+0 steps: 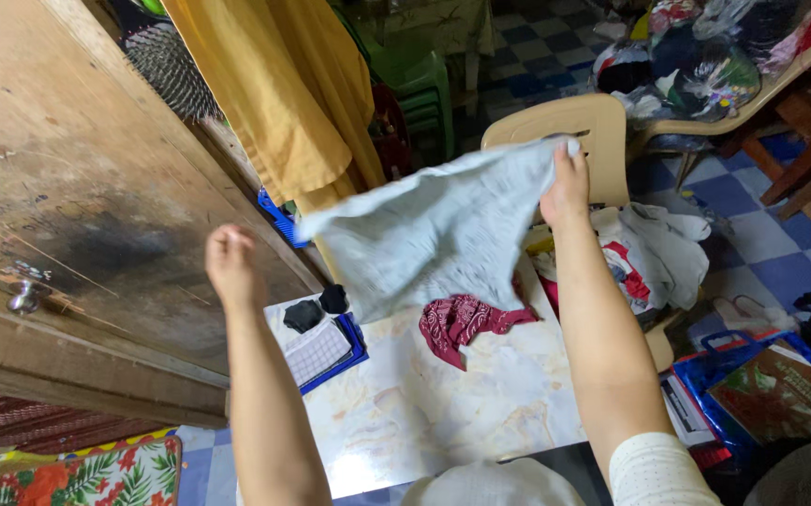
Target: The person folds various pieces of clothing, including a patterned cloth and a red bandana, by hand on a table.
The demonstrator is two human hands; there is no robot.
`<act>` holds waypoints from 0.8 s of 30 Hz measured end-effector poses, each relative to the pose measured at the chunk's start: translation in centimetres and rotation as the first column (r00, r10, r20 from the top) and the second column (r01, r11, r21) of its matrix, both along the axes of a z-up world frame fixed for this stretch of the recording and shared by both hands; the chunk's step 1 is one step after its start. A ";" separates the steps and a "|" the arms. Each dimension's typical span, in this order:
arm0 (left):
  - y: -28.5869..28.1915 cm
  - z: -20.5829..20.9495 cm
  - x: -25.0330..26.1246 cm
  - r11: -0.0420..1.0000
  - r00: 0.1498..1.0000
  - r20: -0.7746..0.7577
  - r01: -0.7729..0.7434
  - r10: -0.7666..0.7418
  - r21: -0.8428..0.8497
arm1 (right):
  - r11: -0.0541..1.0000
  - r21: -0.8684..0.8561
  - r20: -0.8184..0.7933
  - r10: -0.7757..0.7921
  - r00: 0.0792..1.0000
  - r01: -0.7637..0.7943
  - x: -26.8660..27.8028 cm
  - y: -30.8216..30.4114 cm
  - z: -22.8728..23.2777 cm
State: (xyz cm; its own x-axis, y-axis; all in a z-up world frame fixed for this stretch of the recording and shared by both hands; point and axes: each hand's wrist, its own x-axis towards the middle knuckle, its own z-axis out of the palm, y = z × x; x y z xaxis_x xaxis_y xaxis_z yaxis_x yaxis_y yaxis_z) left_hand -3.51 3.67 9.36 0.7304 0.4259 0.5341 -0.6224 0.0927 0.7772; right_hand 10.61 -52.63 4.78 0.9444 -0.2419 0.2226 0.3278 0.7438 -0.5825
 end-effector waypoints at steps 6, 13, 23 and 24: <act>-10.6 -7.1 0.4 0.839 0.919 -0.390 0.255 -0.056 0.481 | 0.637 -0.771 0.015 0.053 0.998 -0.022 -1.4 5.1 -6.1; -24.2 -1.0 3.7 0.798 0.798 -0.327 0.577 -0.506 0.175 | 0.263 -0.944 0.245 0.154 0.957 0.200 -9.3 14.2 7.9; -21.3 5.7 4.6 0.966 0.969 -0.103 0.236 -0.226 0.103 | 0.014 -0.994 0.108 0.215 0.971 0.107 -5.7 12.7 -7.5; -19.7 6.2 4.4 0.980 0.985 -0.092 0.157 -0.146 0.124 | -0.099 -0.995 -0.043 0.096 0.994 -0.033 -5.2 12.7 -9.2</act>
State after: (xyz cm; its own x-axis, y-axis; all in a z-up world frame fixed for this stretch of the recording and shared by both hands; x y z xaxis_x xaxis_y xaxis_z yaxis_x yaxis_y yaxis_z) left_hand 0.84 -15.98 15.57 0.8249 0.2373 0.5131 -0.5422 0.0755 0.8368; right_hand 5.43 -39.90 -4.38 0.9249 0.3353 0.1790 0.3596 -0.6192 -0.6980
